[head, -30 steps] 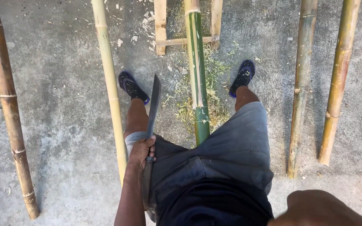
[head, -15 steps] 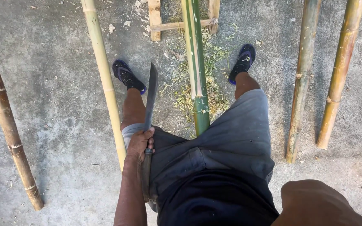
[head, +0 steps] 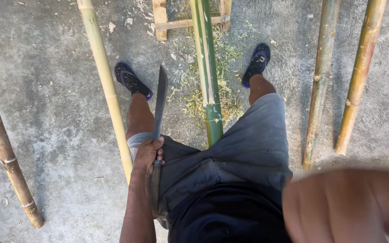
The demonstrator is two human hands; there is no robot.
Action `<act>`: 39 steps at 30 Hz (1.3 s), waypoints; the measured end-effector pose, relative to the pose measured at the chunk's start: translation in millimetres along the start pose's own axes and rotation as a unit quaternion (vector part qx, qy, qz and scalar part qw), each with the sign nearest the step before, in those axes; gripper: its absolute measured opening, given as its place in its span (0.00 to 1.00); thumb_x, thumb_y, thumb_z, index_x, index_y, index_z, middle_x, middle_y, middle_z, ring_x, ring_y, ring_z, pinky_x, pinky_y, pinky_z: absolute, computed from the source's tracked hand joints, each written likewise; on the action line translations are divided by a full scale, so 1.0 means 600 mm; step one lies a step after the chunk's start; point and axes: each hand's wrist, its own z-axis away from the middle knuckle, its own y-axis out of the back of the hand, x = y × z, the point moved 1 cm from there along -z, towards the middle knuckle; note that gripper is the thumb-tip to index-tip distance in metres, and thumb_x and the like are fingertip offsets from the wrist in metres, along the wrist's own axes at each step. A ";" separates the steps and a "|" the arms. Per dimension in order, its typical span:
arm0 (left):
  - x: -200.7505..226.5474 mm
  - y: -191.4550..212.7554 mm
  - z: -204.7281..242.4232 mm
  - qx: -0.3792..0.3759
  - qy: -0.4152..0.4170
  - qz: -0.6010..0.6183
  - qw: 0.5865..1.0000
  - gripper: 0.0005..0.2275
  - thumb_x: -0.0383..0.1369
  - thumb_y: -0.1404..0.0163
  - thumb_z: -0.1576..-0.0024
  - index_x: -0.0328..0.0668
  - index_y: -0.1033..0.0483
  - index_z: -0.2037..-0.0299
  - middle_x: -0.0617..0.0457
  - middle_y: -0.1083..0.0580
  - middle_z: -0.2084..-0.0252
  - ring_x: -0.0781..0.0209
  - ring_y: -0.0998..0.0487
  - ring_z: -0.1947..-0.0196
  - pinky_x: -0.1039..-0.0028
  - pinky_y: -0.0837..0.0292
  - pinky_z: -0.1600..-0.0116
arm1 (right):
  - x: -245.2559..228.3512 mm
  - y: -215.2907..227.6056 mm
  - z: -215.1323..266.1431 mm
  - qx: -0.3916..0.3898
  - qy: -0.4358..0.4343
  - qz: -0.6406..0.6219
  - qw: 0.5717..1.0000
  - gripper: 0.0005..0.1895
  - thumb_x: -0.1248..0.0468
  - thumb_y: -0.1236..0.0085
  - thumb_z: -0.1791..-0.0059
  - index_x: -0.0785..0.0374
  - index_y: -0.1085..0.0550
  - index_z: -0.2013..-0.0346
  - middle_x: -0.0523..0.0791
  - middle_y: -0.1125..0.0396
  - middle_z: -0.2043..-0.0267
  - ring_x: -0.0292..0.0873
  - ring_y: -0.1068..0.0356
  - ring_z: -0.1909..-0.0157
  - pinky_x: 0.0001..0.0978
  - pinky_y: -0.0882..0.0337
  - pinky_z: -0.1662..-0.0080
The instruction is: Stripping and shaving a bamboo pole using a machete.
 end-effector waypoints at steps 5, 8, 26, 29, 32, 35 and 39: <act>0.017 -0.007 0.007 0.002 0.009 -0.015 1.000 0.12 0.38 0.43 0.42 0.39 0.30 0.61 0.60 0.36 0.81 0.69 0.38 0.85 0.73 0.34 0.78 | 0.090 0.198 0.055 0.405 -0.138 0.342 0.837 0.13 0.63 0.41 0.47 0.59 0.25 0.48 0.43 0.29 0.71 0.34 0.30 0.71 0.26 0.29 0.71; 0.022 -0.011 0.010 -0.002 0.006 -0.013 1.000 0.12 0.37 0.43 0.43 0.39 0.30 0.61 0.60 0.36 0.81 0.69 0.38 0.85 0.73 0.34 0.78 | 0.193 0.287 0.170 0.467 -0.322 0.546 0.617 0.11 0.62 0.34 0.52 0.60 0.21 0.57 0.43 0.29 0.68 0.35 0.32 0.70 0.27 0.30 0.68; 0.029 -0.016 0.022 0.000 0.012 -0.017 1.000 0.11 0.37 0.43 0.42 0.39 0.28 0.60 0.60 0.36 0.81 0.70 0.37 0.85 0.74 0.33 0.77 | 0.203 0.393 0.225 0.430 -0.427 0.590 0.534 0.08 0.57 0.43 0.46 0.58 0.24 0.62 0.44 0.28 0.62 0.40 0.27 0.59 0.36 0.26 0.56; 0.045 -0.016 0.022 -0.021 -0.019 -0.006 1.000 0.08 0.34 0.45 0.41 0.40 0.29 0.61 0.59 0.35 0.80 0.69 0.36 0.84 0.74 0.34 0.76 | 0.125 0.406 0.167 0.540 -0.328 0.609 0.480 0.15 0.59 0.39 0.48 0.57 0.30 0.50 0.48 0.33 0.51 0.43 0.31 0.50 0.35 0.24 0.50; 0.089 -0.026 0.017 -0.037 -0.106 -0.053 0.992 0.06 0.32 0.47 0.41 0.39 0.29 0.64 0.57 0.33 0.79 0.67 0.34 0.83 0.73 0.33 0.75 | 0.074 0.391 0.091 0.480 -0.301 0.743 0.357 0.35 0.57 0.33 0.52 0.60 0.39 0.36 0.56 0.42 0.38 0.54 0.40 0.38 0.48 0.34 0.39; 0.177 -0.071 0.032 -0.013 -0.235 -0.232 0.944 0.06 0.32 0.47 0.40 0.39 0.26 0.65 0.53 0.29 0.80 0.62 0.27 0.81 0.69 0.31 0.71 | 0.055 0.386 0.009 0.226 -0.268 0.882 0.316 0.43 0.53 0.31 0.57 0.61 0.40 0.33 0.59 0.45 0.34 0.60 0.47 0.31 0.58 0.50 0.32; 0.261 -0.123 -0.015 0.110 -0.497 -0.494 0.705 0.03 0.33 0.44 0.43 0.44 0.21 0.63 0.47 0.23 0.74 0.50 0.22 0.75 0.57 0.28 0.65 | 0.044 0.485 -0.006 -0.030 -0.271 0.939 0.209 0.44 0.48 0.36 0.69 0.50 0.32 0.38 0.49 0.37 0.35 0.50 0.41 0.32 0.50 0.48 0.31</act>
